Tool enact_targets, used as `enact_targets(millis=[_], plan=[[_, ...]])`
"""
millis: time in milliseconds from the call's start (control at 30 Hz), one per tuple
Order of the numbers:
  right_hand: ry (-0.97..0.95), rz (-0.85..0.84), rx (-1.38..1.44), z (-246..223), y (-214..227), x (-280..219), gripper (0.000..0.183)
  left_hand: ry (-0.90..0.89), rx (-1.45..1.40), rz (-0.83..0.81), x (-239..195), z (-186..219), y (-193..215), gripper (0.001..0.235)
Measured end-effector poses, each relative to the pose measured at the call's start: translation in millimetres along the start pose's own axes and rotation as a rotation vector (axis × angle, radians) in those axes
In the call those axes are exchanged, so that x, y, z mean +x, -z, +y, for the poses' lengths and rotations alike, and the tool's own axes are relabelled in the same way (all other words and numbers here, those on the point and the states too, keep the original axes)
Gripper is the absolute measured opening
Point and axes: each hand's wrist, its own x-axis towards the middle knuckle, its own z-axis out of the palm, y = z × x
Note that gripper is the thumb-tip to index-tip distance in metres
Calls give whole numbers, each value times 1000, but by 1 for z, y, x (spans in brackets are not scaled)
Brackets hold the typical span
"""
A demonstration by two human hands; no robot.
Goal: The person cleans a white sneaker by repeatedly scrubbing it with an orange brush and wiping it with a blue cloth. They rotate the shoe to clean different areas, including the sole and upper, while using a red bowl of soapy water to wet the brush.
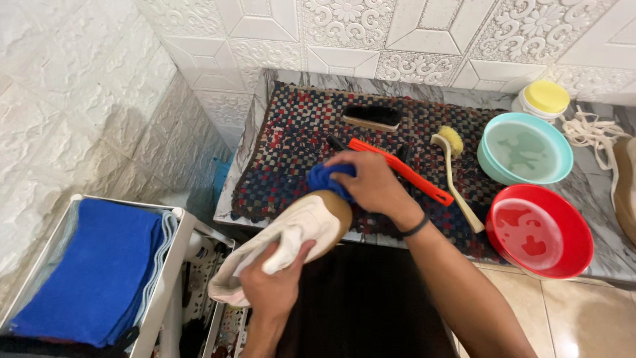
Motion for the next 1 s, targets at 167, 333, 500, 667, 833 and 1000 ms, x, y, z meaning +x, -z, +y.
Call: enact_targets(millis=[167,333,500,667,833,1000], plan=[[-45,405,197,-28,21,-46,19,413,-181,145,17,14,10,38],[163,367,168,-65,-21,-90,24,520,-201,94,24,23,-2,39],[216,355,119,-51,-57,-108,21,416,-299,122,28,31,-5,21],[34,473,235,-24,-62,-104,17,627,-326,173,38,30,0,34],[-115,702,558,-10,-26,-70,23,716,-388,238,48,41,18,45],[-164,287,540,-20,-10,-71,38,690,-435,207,42,40,23,44]])
